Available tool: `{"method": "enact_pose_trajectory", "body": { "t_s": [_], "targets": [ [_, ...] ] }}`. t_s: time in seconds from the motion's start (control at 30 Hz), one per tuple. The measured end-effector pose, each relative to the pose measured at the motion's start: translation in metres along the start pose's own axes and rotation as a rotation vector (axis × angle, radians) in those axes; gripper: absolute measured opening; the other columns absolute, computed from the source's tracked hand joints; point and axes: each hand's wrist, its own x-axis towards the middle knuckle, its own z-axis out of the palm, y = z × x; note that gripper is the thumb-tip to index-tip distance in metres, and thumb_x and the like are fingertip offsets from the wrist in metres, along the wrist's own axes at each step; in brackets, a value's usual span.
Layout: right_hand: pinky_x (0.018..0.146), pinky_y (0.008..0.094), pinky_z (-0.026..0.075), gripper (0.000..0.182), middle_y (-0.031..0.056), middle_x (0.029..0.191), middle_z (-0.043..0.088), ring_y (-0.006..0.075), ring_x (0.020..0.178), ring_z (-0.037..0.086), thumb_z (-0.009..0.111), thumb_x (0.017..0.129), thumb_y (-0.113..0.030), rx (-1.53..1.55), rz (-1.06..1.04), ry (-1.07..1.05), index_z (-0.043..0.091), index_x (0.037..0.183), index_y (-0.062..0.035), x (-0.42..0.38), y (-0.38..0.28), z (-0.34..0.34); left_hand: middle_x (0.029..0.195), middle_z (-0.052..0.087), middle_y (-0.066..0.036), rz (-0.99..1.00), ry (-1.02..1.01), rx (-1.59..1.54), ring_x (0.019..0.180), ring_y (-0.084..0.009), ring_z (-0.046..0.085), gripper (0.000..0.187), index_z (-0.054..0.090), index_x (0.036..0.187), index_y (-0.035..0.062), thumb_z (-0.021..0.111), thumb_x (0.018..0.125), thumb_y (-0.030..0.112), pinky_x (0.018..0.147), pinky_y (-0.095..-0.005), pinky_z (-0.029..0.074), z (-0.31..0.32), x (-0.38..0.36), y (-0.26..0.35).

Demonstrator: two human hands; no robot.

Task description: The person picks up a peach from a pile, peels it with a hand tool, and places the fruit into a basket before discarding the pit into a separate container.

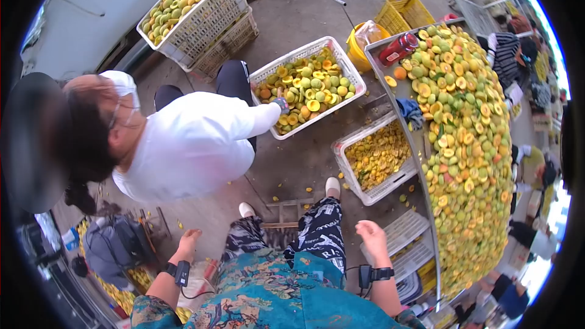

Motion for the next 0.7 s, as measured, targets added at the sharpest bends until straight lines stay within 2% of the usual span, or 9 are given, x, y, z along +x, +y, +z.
{"method": "enact_pose_trajectory", "body": {
  "t_s": [0.07,0.1,0.17,0.27,0.4,0.47,0.57,0.6,0.7],
  "targets": [
    [0.083,0.0283,0.051,0.036,0.0075,0.098,0.069,0.0156,0.091,0.064,0.074,0.081,-0.021,-0.156,0.031,-0.139,0.064,0.111,-0.0026,-0.022,-0.006,-0.007,0.112,0.062,-0.009,0.024,0.100,0.105,0.108,-0.0192,0.055,0.048,0.058,0.122,0.0045,0.068,0.084,0.032,0.097,-0.0314,0.038,0.017,-0.039,-0.014],
    [0.083,0.0283,0.051,0.036,0.0075,0.098,0.069,0.0156,0.091,0.064,0.074,0.081,-0.021,-0.105,-0.030,-0.186,0.064,0.111,-0.0026,0.074,-0.025,-0.021,0.112,0.062,-0.009,0.077,0.176,0.096,0.108,-0.0192,0.055,0.048,0.058,0.122,0.0045,0.068,0.084,0.032,0.097,-0.0314,0.038,0.072,-0.018,0.051],
    [0.085,0.0310,0.051,0.043,0.0102,0.104,0.068,0.0198,0.095,0.065,0.077,0.077,-0.027,-0.379,0.083,-0.345,0.064,0.111,-0.0033,0.068,-0.034,-0.056,0.103,0.064,-0.009,0.137,-0.091,0.300,0.095,-0.0181,0.059,0.042,0.062,0.113,0.0023,0.068,0.085,0.033,0.083,-0.0304,0.046,0.125,-0.040,0.059],
    [0.087,0.0339,0.050,0.045,0.0122,0.107,0.067,0.0259,0.100,0.064,0.077,0.074,-0.029,-0.545,0.105,-0.490,0.065,0.110,-0.0052,0.074,-0.008,-0.080,0.097,0.064,-0.011,0.273,-0.187,0.571,0.086,-0.0183,0.060,0.032,0.064,0.098,-0.0004,0.067,0.085,0.029,0.073,-0.0303,0.047,0.193,-0.051,0.075],
    [0.082,0.0355,0.048,0.029,0.0117,0.099,0.066,0.0285,0.094,0.062,0.073,0.075,-0.024,-0.644,0.006,-0.619,0.069,0.100,-0.0095,0.078,0.010,-0.083,0.108,0.062,-0.015,0.248,-0.404,0.882,0.098,-0.0288,0.059,0.022,0.058,0.091,0.0026,0.066,0.086,0.023,0.088,-0.0333,0.045,0.236,-0.047,0.131],
    [0.079,0.0366,0.048,0.021,0.0113,0.093,0.065,0.0287,0.090,0.062,0.071,0.077,-0.021,-0.560,0.018,-0.557,0.070,0.093,-0.0087,0.071,0.021,-0.083,0.108,0.059,-0.018,0.642,-0.395,1.041,0.095,-0.0327,0.059,0.021,0.052,0.084,0.0033,0.067,0.085,0.019,0.086,-0.0356,0.046,0.240,-0.035,0.131],
    [0.076,0.0348,0.048,0.018,0.0108,0.089,0.065,0.0264,0.085,0.062,0.070,0.079,-0.021,-0.442,-0.002,-0.505,0.069,0.091,-0.0071,0.063,0.025,-0.084,0.107,0.058,-0.017,0.922,-0.320,0.851,0.091,-0.0309,0.060,0.021,0.051,0.082,0.0029,0.066,0.085,0.016,0.080,-0.0367,0.047,0.248,-0.011,0.141],
    [0.072,0.0319,0.048,0.018,0.0098,0.084,0.064,0.0206,0.078,0.061,0.068,0.083,-0.022,-0.343,0.251,-0.474,0.067,0.092,-0.0062,0.053,0.013,-0.086,0.101,0.058,-0.015,0.496,-0.368,0.641,0.084,-0.0285,0.059,0.018,0.053,0.086,0.0034,0.067,0.085,0.015,0.076,-0.0358,0.047,0.252,-0.013,0.150],
    [0.073,0.0276,0.048,0.012,0.0035,0.084,0.066,0.0123,0.078,0.060,0.067,0.085,-0.012,-0.242,0.363,-0.524,0.066,0.092,-0.0023,0.021,0.010,-0.103,0.101,0.059,-0.014,0.445,-0.450,0.887,0.082,-0.0270,0.059,0.015,0.056,0.086,0.0035,0.066,0.085,0.014,0.073,-0.0339,0.048,0.257,-0.017,0.179]
  ]
}}
